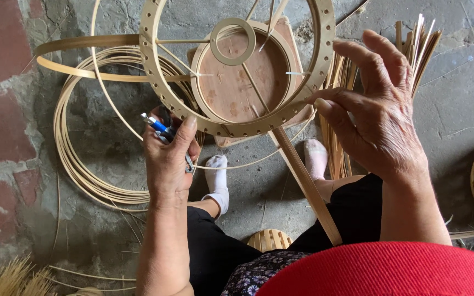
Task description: The recorder is assembling and gluing parts of a circular bamboo frame for furniture or decor.
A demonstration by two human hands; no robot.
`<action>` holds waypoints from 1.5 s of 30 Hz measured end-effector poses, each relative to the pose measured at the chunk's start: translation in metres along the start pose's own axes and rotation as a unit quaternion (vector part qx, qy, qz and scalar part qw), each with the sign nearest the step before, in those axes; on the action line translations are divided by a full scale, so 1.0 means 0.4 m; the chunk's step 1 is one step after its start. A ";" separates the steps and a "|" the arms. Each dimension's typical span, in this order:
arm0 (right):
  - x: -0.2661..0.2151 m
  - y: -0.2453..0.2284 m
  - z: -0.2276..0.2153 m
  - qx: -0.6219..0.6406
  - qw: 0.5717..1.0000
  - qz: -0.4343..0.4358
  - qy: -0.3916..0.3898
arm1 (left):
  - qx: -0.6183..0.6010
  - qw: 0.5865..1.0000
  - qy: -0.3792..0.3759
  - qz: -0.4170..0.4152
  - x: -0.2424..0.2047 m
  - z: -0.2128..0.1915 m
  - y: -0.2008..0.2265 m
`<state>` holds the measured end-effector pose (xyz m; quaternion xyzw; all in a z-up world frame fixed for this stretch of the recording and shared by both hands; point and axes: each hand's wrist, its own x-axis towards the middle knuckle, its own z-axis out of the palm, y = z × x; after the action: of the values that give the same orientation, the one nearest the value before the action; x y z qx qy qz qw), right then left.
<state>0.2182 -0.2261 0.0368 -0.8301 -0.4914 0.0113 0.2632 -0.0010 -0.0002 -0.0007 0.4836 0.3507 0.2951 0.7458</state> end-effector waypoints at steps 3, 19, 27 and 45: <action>0.016 -0.025 -0.018 0.003 1.000 0.002 -0.002 | -0.007 1.000 0.006 -0.008 0.003 0.003 0.003; 0.001 -0.051 -0.005 0.029 0.998 -0.044 -0.019 | 0.012 1.000 0.010 0.005 0.007 -0.006 -0.012; 0.000 -0.049 0.016 0.017 0.997 -0.068 -0.029 | 0.011 1.000 0.010 -0.002 0.008 -0.006 -0.011; 0.023 -0.086 0.004 0.011 0.994 -0.110 -0.003 | 0.013 1.000 -0.004 0.001 0.003 -0.014 -0.015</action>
<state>0.1947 -0.2047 0.0530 -0.7682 -0.5804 -0.0099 0.2700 -0.0042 0.0015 -0.0079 0.4946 0.3507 0.2894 0.7406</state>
